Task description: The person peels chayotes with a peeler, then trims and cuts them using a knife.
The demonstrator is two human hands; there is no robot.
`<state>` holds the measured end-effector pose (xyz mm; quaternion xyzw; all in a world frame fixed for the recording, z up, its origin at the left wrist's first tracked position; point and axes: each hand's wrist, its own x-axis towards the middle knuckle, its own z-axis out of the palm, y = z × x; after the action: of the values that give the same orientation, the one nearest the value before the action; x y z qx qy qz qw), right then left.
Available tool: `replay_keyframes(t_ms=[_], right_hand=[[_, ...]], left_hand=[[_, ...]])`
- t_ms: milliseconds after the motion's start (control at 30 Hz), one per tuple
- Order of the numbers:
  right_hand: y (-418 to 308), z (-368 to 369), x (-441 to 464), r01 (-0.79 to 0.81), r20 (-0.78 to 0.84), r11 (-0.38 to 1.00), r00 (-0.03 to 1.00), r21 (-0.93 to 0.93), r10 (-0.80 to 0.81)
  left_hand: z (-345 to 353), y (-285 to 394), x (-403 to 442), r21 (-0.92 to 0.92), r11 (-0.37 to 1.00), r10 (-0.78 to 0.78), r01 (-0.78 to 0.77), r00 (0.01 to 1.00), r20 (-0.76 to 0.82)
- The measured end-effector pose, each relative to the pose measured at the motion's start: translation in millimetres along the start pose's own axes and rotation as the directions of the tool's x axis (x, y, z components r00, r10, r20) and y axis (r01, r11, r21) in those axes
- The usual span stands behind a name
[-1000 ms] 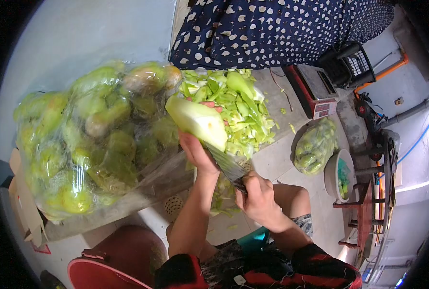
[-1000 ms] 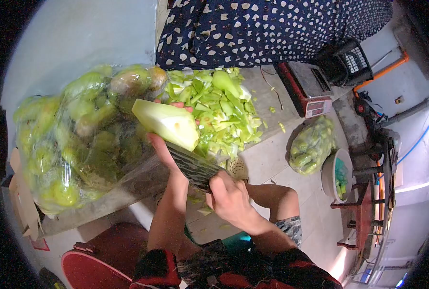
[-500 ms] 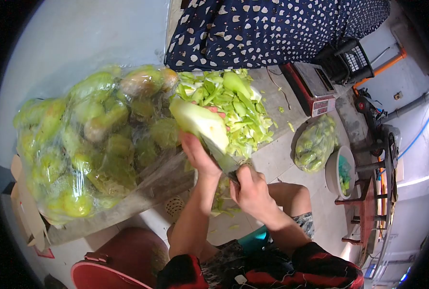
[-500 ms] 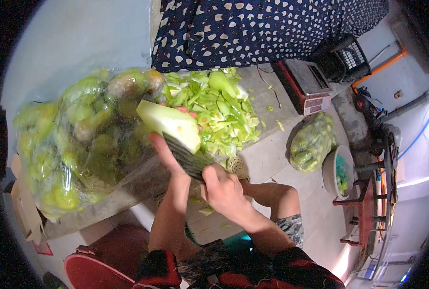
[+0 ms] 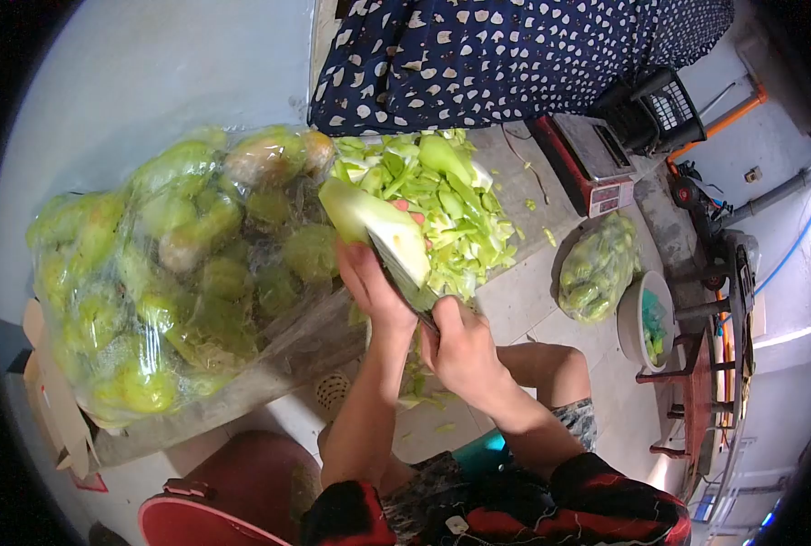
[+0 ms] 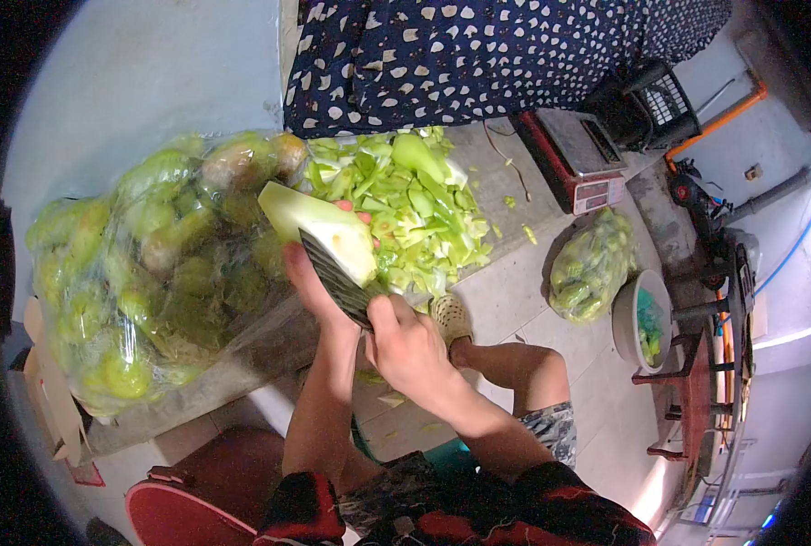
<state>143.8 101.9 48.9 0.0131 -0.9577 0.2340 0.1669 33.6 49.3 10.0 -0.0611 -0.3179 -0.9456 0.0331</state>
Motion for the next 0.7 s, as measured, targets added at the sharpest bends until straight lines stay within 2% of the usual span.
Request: replay_keyframes(t_ms=[67, 233, 300, 433, 500, 533, 600, 700], right_hand=[[0.4, 0.5, 2.6, 0.01, -0.01, 1.0, 1.0, -0.003, -0.01], [-11.4, -8.2, 10.2, -0.12, 0.072, 0.993, 0.99, 0.011, 0.119], [-8.4, -2.4, 9.5, -0.099, 0.049, 0.995, 0.994, -0.004, 0.099], [-2.9, 7.3, 10.1, -0.065, 0.018, 0.998, 0.998, -0.023, 0.066], [3.0, 11.3, 9.2, -0.044, 0.014, 0.999, 0.999, -0.014, 0.044], [4.5, 11.7, 10.5, -0.019, 0.015, 1.0, 1.0, -0.003, 0.019], [0.3, 6.2, 14.0, -0.059, 0.027, 0.998, 0.998, 0.033, 0.058], [-5.0, -3.8, 18.3, -0.142, 0.079, 0.987, 0.988, 0.069, 0.136]], left_hand=[[3.5, 1.2, -1.1, 0.026, 0.999, 0.025, -0.025, 0.999, -0.026], [2.4, -1.4, 0.7, 0.136, 0.984, 0.121, -0.114, 0.992, -0.044], [1.6, 0.4, 4.3, -0.037, 0.999, 0.009, -0.009, 1.0, -0.004], [-4.9, -3.0, 6.8, -0.085, 0.996, -0.039, 0.04, 0.999, 0.016], [-7.1, -1.2, 6.3, -0.134, 0.981, -0.141, 0.144, 0.99, 0.031], [-6.8, -1.6, 6.6, -0.134, 0.981, -0.139, 0.142, 0.99, 0.03], [-5.8, -2.5, 6.3, 0.108, 0.994, 0.004, -0.008, 0.999, 0.034], [-0.5, 0.3, 4.8, 0.009, 0.998, -0.065, 0.065, 0.998, 0.011]])
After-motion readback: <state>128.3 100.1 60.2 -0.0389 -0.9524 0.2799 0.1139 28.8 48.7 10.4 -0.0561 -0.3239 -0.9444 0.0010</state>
